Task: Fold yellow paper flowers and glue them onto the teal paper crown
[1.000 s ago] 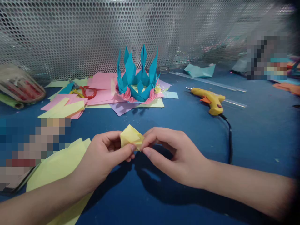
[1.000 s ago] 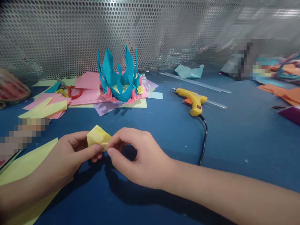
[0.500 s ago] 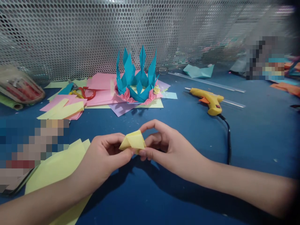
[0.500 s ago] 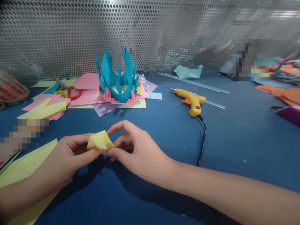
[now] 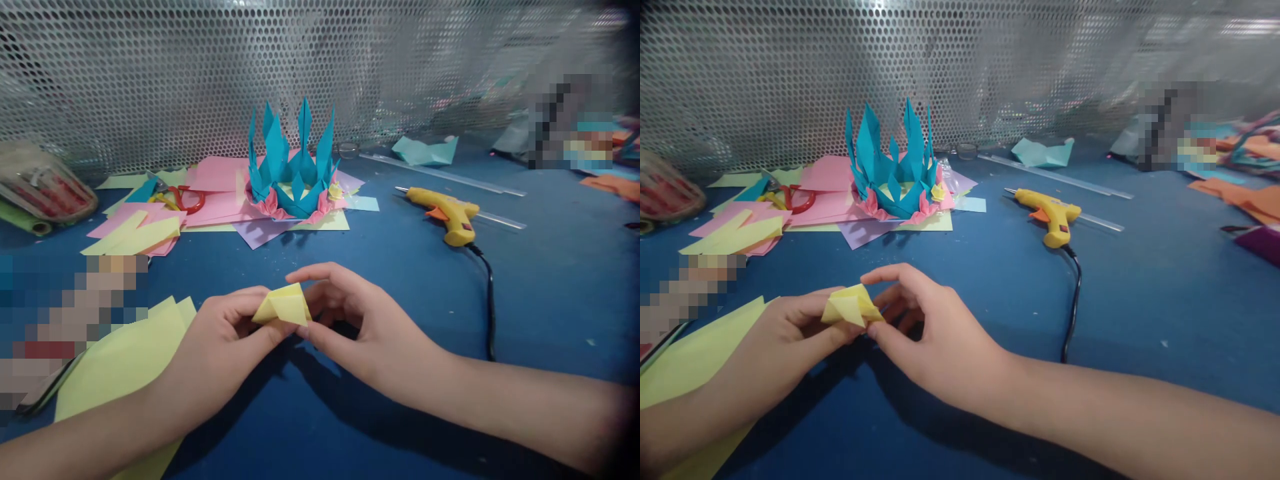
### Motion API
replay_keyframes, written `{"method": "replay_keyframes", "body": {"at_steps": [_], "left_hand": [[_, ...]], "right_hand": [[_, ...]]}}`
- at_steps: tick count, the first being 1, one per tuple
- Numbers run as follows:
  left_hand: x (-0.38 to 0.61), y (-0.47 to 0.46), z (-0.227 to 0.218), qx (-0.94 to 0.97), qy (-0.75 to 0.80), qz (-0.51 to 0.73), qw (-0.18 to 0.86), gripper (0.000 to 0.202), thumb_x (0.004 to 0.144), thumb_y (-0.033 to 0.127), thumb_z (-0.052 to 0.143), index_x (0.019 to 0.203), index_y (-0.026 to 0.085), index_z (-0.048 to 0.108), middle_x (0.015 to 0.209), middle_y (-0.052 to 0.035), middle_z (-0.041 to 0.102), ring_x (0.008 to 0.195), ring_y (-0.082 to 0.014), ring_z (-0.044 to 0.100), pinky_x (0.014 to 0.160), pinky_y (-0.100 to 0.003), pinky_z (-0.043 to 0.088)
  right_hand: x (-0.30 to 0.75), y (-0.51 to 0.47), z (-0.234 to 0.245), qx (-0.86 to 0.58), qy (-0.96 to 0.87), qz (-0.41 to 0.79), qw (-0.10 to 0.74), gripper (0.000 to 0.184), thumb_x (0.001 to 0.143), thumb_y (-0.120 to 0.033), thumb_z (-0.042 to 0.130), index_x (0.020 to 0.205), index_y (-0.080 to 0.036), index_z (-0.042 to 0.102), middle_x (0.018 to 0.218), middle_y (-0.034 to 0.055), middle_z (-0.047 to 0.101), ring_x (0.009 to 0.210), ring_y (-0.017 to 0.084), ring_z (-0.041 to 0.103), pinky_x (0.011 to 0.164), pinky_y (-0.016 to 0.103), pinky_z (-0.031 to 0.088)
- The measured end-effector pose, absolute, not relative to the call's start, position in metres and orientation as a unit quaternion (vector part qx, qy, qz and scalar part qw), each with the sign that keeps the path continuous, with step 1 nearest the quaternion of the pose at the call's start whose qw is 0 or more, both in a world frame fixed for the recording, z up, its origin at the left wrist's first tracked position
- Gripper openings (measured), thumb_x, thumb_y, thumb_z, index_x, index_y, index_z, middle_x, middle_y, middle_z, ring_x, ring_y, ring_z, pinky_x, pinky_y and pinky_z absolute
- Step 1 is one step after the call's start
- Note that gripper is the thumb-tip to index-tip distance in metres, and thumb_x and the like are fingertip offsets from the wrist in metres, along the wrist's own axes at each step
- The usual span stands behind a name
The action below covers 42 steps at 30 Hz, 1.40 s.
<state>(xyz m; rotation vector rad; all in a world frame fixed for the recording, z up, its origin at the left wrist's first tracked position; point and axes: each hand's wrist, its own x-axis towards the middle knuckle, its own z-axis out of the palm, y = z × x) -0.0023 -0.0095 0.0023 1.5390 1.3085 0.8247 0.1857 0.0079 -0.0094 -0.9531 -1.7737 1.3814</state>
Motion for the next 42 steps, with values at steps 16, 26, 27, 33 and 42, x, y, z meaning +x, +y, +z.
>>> {"method": "replay_keyframes", "body": {"at_steps": [16, 26, 27, 33, 42], "left_hand": [[-0.001, -0.013, 0.002, 0.577, 0.496, 0.369, 0.534, 0.005, 0.079, 0.024, 0.069, 0.078, 0.022, 0.073, 0.073, 0.0034, 0.07, 0.066, -0.0114, 0.061, 0.063, -0.018, 0.049], [-0.002, -0.012, 0.004, 0.591, 0.534, 0.346, 0.497, 0.013, 0.078, 0.026, 0.067, 0.086, 0.021, 0.076, 0.063, 0.0038, 0.061, 0.054, -0.0101, 0.05, 0.052, -0.019, 0.045], [-0.001, -0.012, 0.004, 0.593, 0.536, 0.343, 0.493, 0.013, 0.078, 0.027, 0.066, 0.086, 0.021, 0.075, 0.064, 0.0035, 0.06, 0.054, -0.0101, 0.049, 0.051, -0.019, 0.044], [0.001, -0.012, 0.007, 0.583, 0.551, 0.341, 0.49, 0.019, 0.078, 0.035, 0.069, 0.068, 0.019, 0.068, 0.06, 0.0027, 0.06, 0.053, -0.0111, 0.053, 0.05, -0.019, 0.046], [0.0, -0.012, 0.009, 0.616, 0.557, 0.347, 0.435, 0.033, 0.08, 0.037, 0.066, 0.052, 0.02, 0.06, 0.052, 0.0033, 0.054, 0.048, -0.0108, 0.053, 0.046, -0.019, 0.044]], "right_hand": [[0.199, 0.017, -0.007, -0.241, -0.823, 0.275, 0.435, 0.024, 0.092, -0.006, 0.061, 0.097, -0.025, 0.075, 0.09, -0.001, 0.075, 0.08, 0.009, 0.071, 0.076, 0.016, 0.057], [0.195, 0.015, -0.003, -0.347, -0.755, 0.356, 0.428, 0.007, 0.089, -0.022, 0.07, 0.082, -0.023, 0.072, 0.091, 0.001, 0.075, 0.083, 0.015, 0.07, 0.079, 0.024, 0.056], [0.194, 0.016, -0.003, -0.344, -0.751, 0.359, 0.435, 0.008, 0.088, -0.021, 0.071, 0.08, -0.023, 0.071, 0.091, 0.001, 0.074, 0.084, 0.014, 0.069, 0.079, 0.023, 0.055], [0.191, 0.015, -0.004, -0.37, -0.707, 0.434, 0.418, 0.01, 0.087, -0.025, 0.071, 0.077, -0.021, 0.071, 0.079, -0.0005, 0.073, 0.072, 0.012, 0.067, 0.066, 0.021, 0.053], [0.19, 0.011, 0.001, -0.392, -0.664, 0.486, 0.412, 0.011, 0.084, -0.029, 0.074, 0.078, -0.022, 0.069, 0.076, 0.0002, 0.074, 0.068, 0.015, 0.071, 0.064, 0.023, 0.058]]}}
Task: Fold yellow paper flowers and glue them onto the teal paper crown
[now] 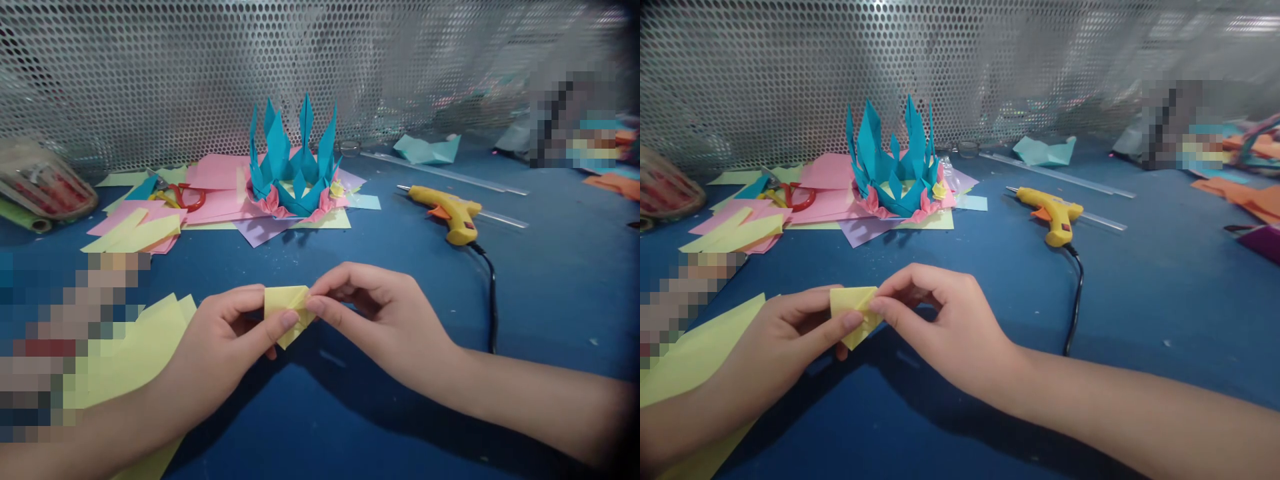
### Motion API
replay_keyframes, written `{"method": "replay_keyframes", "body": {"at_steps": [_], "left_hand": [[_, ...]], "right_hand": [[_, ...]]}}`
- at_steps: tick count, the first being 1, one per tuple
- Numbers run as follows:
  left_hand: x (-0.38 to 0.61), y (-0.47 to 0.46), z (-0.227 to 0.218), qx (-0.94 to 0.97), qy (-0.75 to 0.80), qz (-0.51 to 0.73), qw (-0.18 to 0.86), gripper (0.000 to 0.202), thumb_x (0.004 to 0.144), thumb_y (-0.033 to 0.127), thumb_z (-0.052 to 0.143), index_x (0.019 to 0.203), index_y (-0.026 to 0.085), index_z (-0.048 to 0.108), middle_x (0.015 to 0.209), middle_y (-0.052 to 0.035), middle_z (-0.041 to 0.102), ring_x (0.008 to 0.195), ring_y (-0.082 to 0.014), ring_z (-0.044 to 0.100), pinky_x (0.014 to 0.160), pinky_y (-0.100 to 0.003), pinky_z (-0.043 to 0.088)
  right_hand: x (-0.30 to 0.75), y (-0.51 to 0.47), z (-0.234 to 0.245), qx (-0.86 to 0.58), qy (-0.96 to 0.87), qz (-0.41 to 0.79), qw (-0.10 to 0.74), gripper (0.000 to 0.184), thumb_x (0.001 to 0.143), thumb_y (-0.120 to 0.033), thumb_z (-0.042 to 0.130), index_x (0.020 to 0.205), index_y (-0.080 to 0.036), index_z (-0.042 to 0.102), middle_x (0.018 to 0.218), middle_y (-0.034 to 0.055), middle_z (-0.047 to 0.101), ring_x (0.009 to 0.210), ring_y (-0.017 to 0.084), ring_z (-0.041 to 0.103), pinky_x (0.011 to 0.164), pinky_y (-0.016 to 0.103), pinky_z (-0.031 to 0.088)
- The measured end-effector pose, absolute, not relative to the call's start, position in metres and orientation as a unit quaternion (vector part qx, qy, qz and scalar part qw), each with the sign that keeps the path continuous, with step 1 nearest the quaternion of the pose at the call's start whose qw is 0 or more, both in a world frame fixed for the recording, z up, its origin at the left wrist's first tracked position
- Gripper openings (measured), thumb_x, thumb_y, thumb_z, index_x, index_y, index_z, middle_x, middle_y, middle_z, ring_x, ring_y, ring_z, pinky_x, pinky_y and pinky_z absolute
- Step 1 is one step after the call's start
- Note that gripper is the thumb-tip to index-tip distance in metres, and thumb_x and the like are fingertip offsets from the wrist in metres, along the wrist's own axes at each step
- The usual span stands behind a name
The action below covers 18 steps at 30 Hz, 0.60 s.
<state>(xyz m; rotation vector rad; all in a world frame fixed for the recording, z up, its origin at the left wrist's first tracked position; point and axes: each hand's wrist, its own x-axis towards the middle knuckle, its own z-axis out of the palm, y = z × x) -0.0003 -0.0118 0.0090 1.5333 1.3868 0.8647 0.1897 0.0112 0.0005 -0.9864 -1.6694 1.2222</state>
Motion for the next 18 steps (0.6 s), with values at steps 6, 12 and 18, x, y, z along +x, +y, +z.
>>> {"method": "replay_keyframes", "body": {"at_steps": [6, 12, 18], "left_hand": [[0.0008, -0.012, 0.0089, 0.62, 0.564, 0.347, 0.421, 0.034, 0.079, 0.038, 0.065, 0.051, 0.021, 0.059, 0.051, 0.0029, 0.054, 0.046, -0.0112, 0.052, 0.044, -0.02, 0.043], [-0.0015, -0.0134, 0.0045, 0.625, 0.564, 0.343, 0.417, 0.028, 0.081, 0.04, 0.066, 0.063, 0.02, 0.069, 0.054, 0.0029, 0.056, 0.049, -0.0111, 0.054, 0.046, -0.019, 0.043], [-0.0025, -0.0121, 0.0048, 0.619, 0.541, 0.36, 0.441, 0.017, 0.085, 0.033, 0.065, 0.077, 0.026, 0.079, 0.063, 0.0036, 0.064, 0.052, -0.0093, 0.054, 0.048, -0.016, 0.043]], "right_hand": [[0.1896, 0.011, -0.0014, -0.397, -0.674, 0.469, 0.41, 0.011, 0.086, -0.03, 0.071, 0.079, -0.022, 0.068, 0.074, -0.0006, 0.074, 0.066, 0.014, 0.07, 0.062, 0.022, 0.057], [0.1885, 0.012, -0.0034, -0.391, -0.666, 0.48, 0.417, 0.008, 0.086, -0.026, 0.07, 0.084, -0.022, 0.064, 0.073, -0.0018, 0.072, 0.066, 0.012, 0.07, 0.059, 0.02, 0.055], [0.1896, 0.0124, -0.0057, -0.387, -0.67, 0.495, 0.395, 0.012, 0.09, -0.032, 0.068, 0.099, -0.023, 0.066, 0.069, -0.0032, 0.07, 0.059, 0.011, 0.068, 0.057, 0.022, 0.054]]}}
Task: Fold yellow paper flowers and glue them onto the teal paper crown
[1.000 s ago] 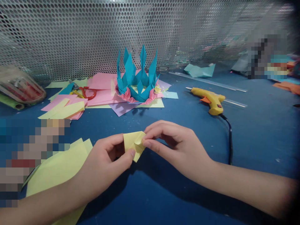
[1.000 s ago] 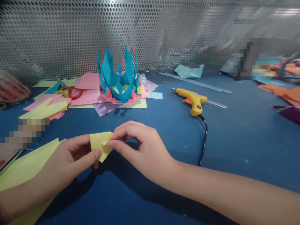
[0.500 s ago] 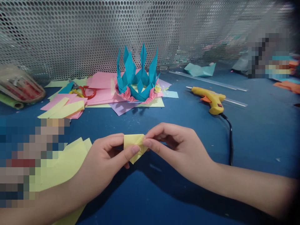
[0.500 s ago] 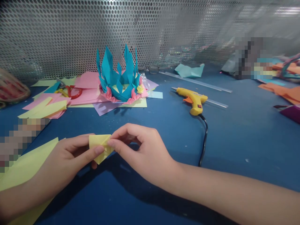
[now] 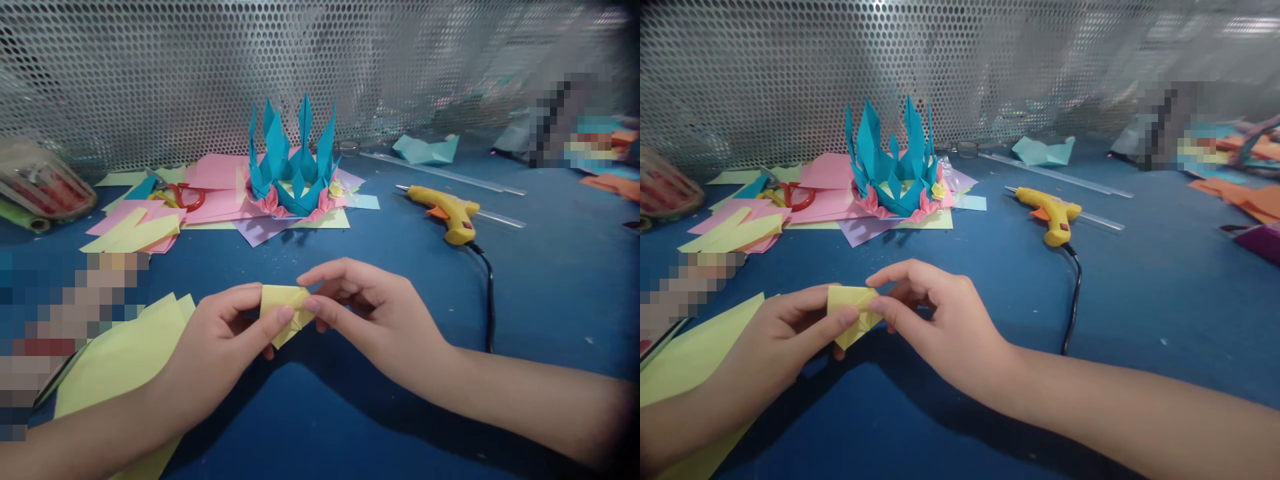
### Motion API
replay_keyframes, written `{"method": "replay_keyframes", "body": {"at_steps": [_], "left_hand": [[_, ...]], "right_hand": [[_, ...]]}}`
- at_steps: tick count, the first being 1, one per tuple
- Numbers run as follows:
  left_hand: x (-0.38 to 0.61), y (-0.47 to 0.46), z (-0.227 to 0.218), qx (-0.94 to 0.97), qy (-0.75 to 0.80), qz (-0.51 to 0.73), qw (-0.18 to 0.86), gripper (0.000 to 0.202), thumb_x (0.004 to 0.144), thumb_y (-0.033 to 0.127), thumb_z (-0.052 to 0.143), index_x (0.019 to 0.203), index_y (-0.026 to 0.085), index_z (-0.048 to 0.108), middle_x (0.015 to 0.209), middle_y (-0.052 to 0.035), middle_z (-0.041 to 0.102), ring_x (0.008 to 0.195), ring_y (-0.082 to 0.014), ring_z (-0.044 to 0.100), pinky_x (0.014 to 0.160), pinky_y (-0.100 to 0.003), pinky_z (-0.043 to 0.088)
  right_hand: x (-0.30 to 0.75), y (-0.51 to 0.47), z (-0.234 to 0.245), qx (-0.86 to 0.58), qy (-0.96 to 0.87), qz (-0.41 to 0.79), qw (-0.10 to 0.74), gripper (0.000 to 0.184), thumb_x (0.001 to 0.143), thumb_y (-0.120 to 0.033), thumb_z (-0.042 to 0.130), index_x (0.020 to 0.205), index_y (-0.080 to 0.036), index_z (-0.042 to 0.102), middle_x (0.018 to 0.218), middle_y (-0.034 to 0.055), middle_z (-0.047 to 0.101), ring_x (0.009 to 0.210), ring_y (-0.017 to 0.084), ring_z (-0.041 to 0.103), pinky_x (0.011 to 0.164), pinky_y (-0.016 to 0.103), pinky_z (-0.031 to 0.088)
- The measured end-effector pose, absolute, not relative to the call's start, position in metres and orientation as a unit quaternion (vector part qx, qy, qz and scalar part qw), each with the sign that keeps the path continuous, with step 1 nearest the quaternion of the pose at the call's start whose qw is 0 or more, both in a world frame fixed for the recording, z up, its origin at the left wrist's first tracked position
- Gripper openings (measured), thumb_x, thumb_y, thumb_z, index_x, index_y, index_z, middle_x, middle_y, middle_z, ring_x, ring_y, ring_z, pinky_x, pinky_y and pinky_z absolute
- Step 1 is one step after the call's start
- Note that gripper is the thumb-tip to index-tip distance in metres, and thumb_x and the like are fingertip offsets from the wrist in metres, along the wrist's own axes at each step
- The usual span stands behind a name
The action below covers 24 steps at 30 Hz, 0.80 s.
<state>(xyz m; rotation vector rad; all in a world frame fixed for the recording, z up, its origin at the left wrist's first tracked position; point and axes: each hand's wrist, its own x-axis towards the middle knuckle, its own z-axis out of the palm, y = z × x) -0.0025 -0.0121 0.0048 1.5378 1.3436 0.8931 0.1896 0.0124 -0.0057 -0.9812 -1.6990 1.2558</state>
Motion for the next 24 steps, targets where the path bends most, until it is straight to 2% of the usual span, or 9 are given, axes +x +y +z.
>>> {"method": "replay_keyframes", "body": {"at_steps": [5, 10, 16, 19, 24], "left_hand": [[-0.0017, -0.012, 0.0057, 0.603, 0.541, 0.368, 0.456, 0.017, 0.083, 0.032, 0.065, 0.075, 0.026, 0.079, 0.062, 0.0039, 0.063, 0.05, -0.0095, 0.052, 0.047, -0.017, 0.042], [-0.0024, -0.014, 0.006, 0.627, 0.549, 0.348, 0.43, 0.023, 0.083, 0.035, 0.064, 0.068, 0.022, 0.074, 0.053, 0.0044, 0.054, 0.047, -0.0099, 0.046, 0.042, -0.019, 0.034], [-0.0013, -0.0135, 0.0057, 0.667, 0.556, 0.334, 0.367, 0.031, 0.084, 0.032, 0.06, 0.056, 0.02, 0.064, 0.055, 0.004, 0.051, 0.051, -0.0102, 0.047, 0.047, -0.02, 0.035], [-0.0027, -0.014, 0.0043, 0.648, 0.555, 0.336, 0.4, 0.024, 0.084, 0.033, 0.065, 0.064, 0.023, 0.073, 0.058, 0.0037, 0.06, 0.055, -0.0105, 0.052, 0.049, -0.018, 0.04], [-0.0059, -0.0132, 0.0009, 0.538, 0.548, 0.401, 0.5, 0.005, 0.077, 0.033, 0.08, 0.08, 0.03, 0.083, 0.072, 0.0042, 0.078, 0.064, -0.0109, 0.067, 0.058, -0.014, 0.052]], "right_hand": [[0.1911, 0.0104, -0.0081, -0.379, -0.677, 0.5, 0.386, 0.017, 0.091, -0.035, 0.067, 0.101, -0.022, 0.07, 0.072, -0.0012, 0.072, 0.061, 0.013, 0.069, 0.06, 0.024, 0.056], [0.1907, 0.0116, -0.0093, -0.368, -0.687, 0.491, 0.389, 0.022, 0.081, -0.034, 0.079, 0.097, -0.022, 0.068, 0.074, -0.0017, 0.071, 0.066, 0.013, 0.066, 0.063, 0.024, 0.055], [0.1874, 0.0115, -0.0055, -0.371, -0.672, 0.522, 0.372, 0.013, 0.087, -0.029, 0.069, 0.098, -0.022, 0.067, 0.066, -0.0051, 0.06, 0.058, 0.009, 0.056, 0.055, 0.021, 0.047], [0.1868, 0.0121, -0.0034, -0.37, -0.669, 0.535, 0.361, 0.014, 0.087, -0.028, 0.067, 0.1, -0.022, 0.067, 0.064, -0.0057, 0.056, 0.055, 0.009, 0.053, 0.053, 0.021, 0.046], [0.1881, 0.014, -0.0046, -0.36, -0.654, 0.559, 0.36, 0.013, 0.092, -0.028, 0.061, 0.103, -0.021, 0.065, 0.073, -0.002, 0.064, 0.065, 0.011, 0.064, 0.062, 0.022, 0.052]]}}
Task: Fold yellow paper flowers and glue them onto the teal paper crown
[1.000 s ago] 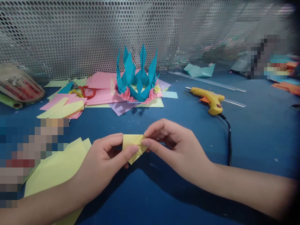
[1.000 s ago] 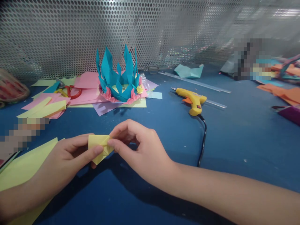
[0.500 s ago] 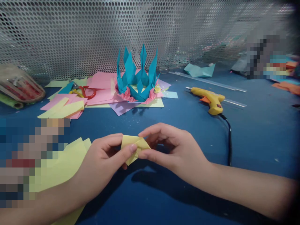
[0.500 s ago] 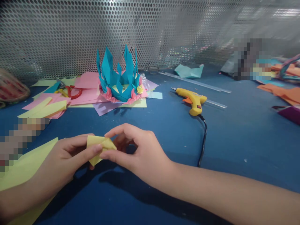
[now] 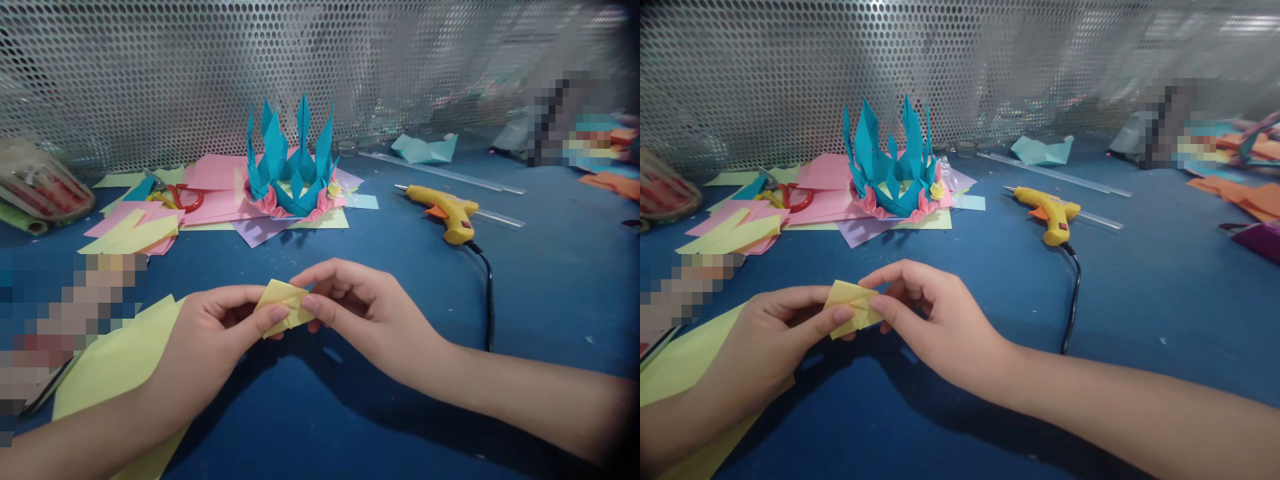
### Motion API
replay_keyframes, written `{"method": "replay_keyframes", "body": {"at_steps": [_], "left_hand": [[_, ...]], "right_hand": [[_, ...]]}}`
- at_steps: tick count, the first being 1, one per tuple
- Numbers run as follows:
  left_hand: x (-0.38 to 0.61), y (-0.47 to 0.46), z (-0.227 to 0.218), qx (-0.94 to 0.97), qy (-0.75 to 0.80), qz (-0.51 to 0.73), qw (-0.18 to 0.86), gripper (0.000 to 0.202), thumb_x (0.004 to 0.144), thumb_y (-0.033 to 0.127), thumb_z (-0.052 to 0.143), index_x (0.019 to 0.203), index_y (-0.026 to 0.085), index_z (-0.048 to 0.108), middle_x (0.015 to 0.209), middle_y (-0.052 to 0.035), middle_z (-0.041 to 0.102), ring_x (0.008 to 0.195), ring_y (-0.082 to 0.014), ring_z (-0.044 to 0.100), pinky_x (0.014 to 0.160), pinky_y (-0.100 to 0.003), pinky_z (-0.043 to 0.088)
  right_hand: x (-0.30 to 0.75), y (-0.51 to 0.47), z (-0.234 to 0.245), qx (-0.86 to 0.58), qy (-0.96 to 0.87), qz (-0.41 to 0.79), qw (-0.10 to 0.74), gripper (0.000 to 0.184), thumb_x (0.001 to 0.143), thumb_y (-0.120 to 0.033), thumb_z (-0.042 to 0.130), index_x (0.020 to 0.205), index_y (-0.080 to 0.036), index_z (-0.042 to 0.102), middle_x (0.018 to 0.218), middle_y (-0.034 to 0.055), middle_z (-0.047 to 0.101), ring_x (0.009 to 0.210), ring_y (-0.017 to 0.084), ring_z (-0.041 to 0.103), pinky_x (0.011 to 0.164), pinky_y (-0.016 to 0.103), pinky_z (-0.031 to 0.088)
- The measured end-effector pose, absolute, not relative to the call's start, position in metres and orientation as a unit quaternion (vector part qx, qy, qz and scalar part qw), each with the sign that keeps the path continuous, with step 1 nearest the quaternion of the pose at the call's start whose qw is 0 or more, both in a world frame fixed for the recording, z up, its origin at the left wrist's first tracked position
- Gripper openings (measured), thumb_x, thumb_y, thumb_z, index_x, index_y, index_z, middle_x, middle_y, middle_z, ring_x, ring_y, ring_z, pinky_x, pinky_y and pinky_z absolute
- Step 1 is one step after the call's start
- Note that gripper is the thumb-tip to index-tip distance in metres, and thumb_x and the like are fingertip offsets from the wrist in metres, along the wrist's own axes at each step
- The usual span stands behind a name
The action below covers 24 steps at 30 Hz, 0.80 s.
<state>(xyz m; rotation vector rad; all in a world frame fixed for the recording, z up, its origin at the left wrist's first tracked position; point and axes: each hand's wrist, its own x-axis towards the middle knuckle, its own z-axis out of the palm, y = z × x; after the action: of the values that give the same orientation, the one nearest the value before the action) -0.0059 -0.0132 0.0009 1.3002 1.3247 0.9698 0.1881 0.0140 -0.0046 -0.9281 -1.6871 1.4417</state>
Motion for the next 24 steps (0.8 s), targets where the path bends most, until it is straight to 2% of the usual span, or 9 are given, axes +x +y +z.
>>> {"method": "replay_keyframes", "body": {"at_steps": [4, 6, 8, 10, 12, 14, 19, 24], "left_hand": [[-0.0038, -0.012, 0.001, 0.466, 0.519, 0.465, 0.545, 0.03, 0.076, 0.032, 0.084, 0.105, 0.035, 0.078, 0.074, 0.0058, 0.079, 0.062, -0.009, 0.07, 0.058, -0.011, 0.055], [-0.0018, -0.0116, 0.0016, 0.458, 0.508, 0.476, 0.553, 0.034, 0.078, 0.031, 0.083, 0.111, 0.036, 0.075, 0.068, 0.007, 0.076, 0.058, -0.0076, 0.069, 0.055, -0.009, 0.053], [-0.0007, -0.0112, 0.0013, 0.463, 0.5, 0.479, 0.553, 0.025, 0.08, 0.028, 0.081, 0.103, 0.035, 0.075, 0.066, 0.0078, 0.075, 0.057, -0.0064, 0.068, 0.052, -0.006, 0.051], [-0.0009, -0.0106, -0.0004, 0.472, 0.493, 0.482, 0.549, 0.012, 0.082, 0.026, 0.079, 0.091, 0.033, 0.075, 0.065, 0.0086, 0.073, 0.058, -0.0054, 0.067, 0.052, -0.004, 0.049], [-0.0018, -0.0098, -0.0025, 0.479, 0.494, 0.485, 0.54, 0.008, 0.083, 0.024, 0.078, 0.083, 0.031, 0.074, 0.065, 0.0093, 0.072, 0.059, -0.0054, 0.067, 0.053, -0.004, 0.05], [-0.0026, -0.009, -0.0039, 0.484, 0.498, 0.485, 0.532, 0.007, 0.084, 0.024, 0.076, 0.083, 0.031, 0.074, 0.067, 0.0096, 0.072, 0.06, -0.0056, 0.068, 0.053, -0.004, 0.05], [-0.0026, -0.0084, -0.0031, 0.501, 0.501, 0.467, 0.529, 0.009, 0.086, 0.025, 0.074, 0.083, 0.031, 0.079, 0.079, 0.0078, 0.078, 0.065, -0.0059, 0.071, 0.06, -0.005, 0.054], [-0.0035, -0.0081, -0.0027, 0.507, 0.515, 0.45, 0.525, 0.009, 0.084, 0.026, 0.076, 0.083, 0.033, 0.082, 0.082, 0.0066, 0.081, 0.064, -0.0071, 0.074, 0.061, -0.005, 0.055]], "right_hand": [[0.1893, 0.0136, -0.0077, -0.358, -0.66, 0.537, 0.384, 0.014, 0.093, -0.026, 0.059, 0.106, -0.021, 0.059, 0.072, -0.0033, 0.063, 0.065, 0.012, 0.066, 0.062, 0.023, 0.053], [0.1902, 0.014, -0.0085, -0.358, -0.68, 0.497, 0.402, 0.009, 0.091, -0.023, 0.058, 0.099, -0.021, 0.058, 0.069, -0.0043, 0.062, 0.063, 0.012, 0.065, 0.059, 0.022, 0.052], [0.1912, 0.0149, -0.0085, -0.357, -0.718, 0.437, 0.407, 0.008, 0.088, -0.015, 0.056, 0.092, -0.021, 0.061, 0.069, -0.004, 0.063, 0.062, 0.01, 0.063, 0.058, 0.02, 0.05], [0.1921, 0.0161, -0.0082, -0.344, -0.756, 0.376, 0.411, 0.016, 0.085, -0.007, 0.055, 0.088, -0.019, 0.065, 0.075, -0.0019, 0.067, 0.068, 0.009, 0.063, 0.063, 0.018, 0.051], [0.1925, 0.0173, -0.0078, -0.316, -0.781, 0.34, 0.418, 0.02, 0.083, -0.003, 0.056, 0.087, -0.018, 0.069, 0.083, 0.0004, 0.071, 0.075, 0.009, 0.064, 0.069, 0.017, 0.052], [0.1924, 0.0184, -0.0077, -0.303, -0.789, 0.331, 0.42, 0.02, 0.082, -0.003, 0.058, 0.086, -0.017, 0.071, 0.087, 0.0019, 0.072, 0.078, 0.009, 0.065, 0.073, 0.016, 0.052], [0.1916, 0.0198, -0.0092, -0.33, -0.776, 0.348, 0.41, 0.018, 0.081, -0.004, 0.065, 0.088, -0.018, 0.073, 0.085, 0.0008, 0.073, 0.075, 0.008, 0.064, 0.071, 0.015, 0.053], [0.1929, 0.0193, -0.0113, -0.325, -0.783, 0.338, 0.409, 0.016, 0.08, -0.005, 0.068, 0.091, -0.016, 0.075, 0.094, 0.0038, 0.069, 0.08, 0.009, 0.065, 0.069, 0.015, 0.053]]}}
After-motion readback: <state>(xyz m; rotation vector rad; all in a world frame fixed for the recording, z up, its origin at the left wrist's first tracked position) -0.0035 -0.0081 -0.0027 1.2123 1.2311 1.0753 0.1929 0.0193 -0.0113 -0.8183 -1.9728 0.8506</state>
